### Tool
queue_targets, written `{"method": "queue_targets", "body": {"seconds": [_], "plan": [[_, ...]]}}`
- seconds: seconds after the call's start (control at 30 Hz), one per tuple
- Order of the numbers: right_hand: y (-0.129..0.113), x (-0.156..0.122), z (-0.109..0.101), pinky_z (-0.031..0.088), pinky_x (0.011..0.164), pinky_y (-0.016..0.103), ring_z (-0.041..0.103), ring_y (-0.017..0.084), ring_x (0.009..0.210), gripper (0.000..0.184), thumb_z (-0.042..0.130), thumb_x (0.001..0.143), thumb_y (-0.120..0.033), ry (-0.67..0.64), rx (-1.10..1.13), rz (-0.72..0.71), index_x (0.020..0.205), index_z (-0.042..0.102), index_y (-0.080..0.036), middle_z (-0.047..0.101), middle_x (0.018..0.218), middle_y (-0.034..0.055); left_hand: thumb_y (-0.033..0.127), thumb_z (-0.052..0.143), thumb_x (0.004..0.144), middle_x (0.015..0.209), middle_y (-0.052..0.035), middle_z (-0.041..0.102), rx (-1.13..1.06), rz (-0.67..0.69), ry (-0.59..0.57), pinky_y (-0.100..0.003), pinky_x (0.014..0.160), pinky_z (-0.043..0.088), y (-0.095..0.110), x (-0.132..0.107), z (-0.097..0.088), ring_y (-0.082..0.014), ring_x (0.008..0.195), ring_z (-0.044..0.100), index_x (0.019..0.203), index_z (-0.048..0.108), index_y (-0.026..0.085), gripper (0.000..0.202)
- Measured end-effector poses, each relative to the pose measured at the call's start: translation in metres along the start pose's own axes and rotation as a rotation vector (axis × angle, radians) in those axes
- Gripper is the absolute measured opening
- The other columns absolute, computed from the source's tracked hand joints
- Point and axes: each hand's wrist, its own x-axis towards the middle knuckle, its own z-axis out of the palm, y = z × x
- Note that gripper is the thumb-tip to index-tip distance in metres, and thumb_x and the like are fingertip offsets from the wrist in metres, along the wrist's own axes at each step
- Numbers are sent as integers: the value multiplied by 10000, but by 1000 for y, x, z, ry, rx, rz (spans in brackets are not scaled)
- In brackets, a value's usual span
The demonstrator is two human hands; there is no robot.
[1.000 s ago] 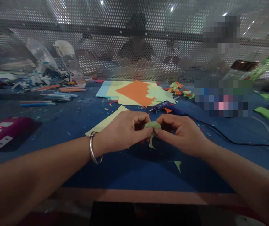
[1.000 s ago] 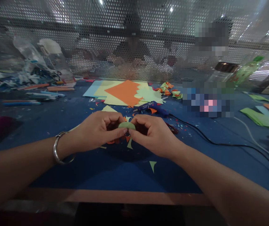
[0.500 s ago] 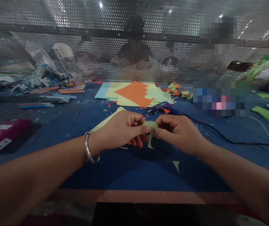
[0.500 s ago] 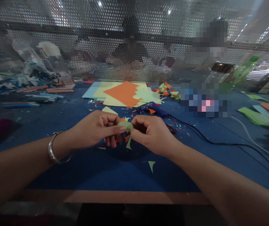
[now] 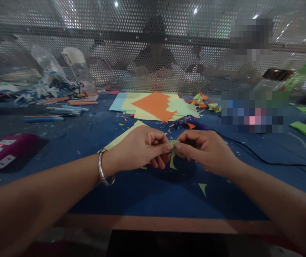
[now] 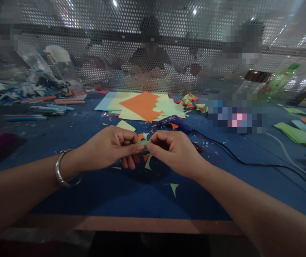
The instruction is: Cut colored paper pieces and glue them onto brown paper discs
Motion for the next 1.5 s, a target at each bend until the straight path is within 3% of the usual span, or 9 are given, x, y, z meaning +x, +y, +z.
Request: {"method": "queue_targets", "body": {"seconds": [0.2, 0.37, 0.7, 1.0, 1.17, 1.37, 1.5], "plan": [[2, 0, 0, 403, 542, 248, 505, 99, 571, 238, 644, 927, -372, -3, -8, -11, 789, 641, -178, 583, 669, -21, 433, 640, 929, 649, -18, 727, 1, -29, 0, -162, 510, 532, -3, 1, -1, -117, 569, 718, 749, 629, 152, 334], [0, 0, 0, 404, 540, 247, 510, 101, 573, 237, 645, 930, -373, -4, -15, 3, 801, 640, -175, 594, 678, -16, 375, 707, 869, 727, -15, 735, 65, 45, 27, -189, 560, 552, -4, 1, -1, -123, 633, 713, 859, 652, 164, 218], [-8, 0, 2, 379, 532, 214, 479, 89, 583, 205, 601, 921, -305, -21, -67, -60, 821, 676, -144, 594, 674, -14, 298, 658, 817, 658, -6, 696, 138, -12, 97, -197, 502, 493, 3, -1, 5, -140, 597, 679, 802, 643, 173, 127], [-5, 1, 3, 364, 518, 222, 447, 94, 560, 176, 599, 887, -297, -40, -129, -37, 768, 621, -170, 544, 638, -27, 228, 622, 737, 557, 51, 563, 250, 48, 73, -194, 463, 409, -2, 0, -1, -98, 494, 555, 700, 593, 183, 65], [-4, 1, 2, 347, 507, 227, 426, 91, 550, 168, 589, 877, -292, -38, -122, -8, 759, 609, -174, 526, 628, -33, 260, 617, 782, 596, 37, 589, 336, 84, 101, -203, 485, 380, -2, 1, -4, -102, 538, 527, 747, 632, 186, 83], [-5, 1, 4, 337, 526, 233, 425, 92, 555, 129, 556, 822, -196, -28, -221, -99, 693, 546, -192, 485, 609, -48, 253, 642, 819, 662, 32, 629, 436, 207, 143, -208, 542, 377, -1, 1, 2, -99, 584, 534, 783, 674, 187, 81], [-5, 1, 5, 346, 534, 231, 441, 89, 551, 107, 548, 809, -162, -13, -262, -129, 708, 574, -186, 512, 615, -48, 271, 651, 846, 620, 33, 617, 378, 156, 128, -205, 522, 369, 0, -1, 2, -99, 551, 520, 776, 678, 187, 113]]}}
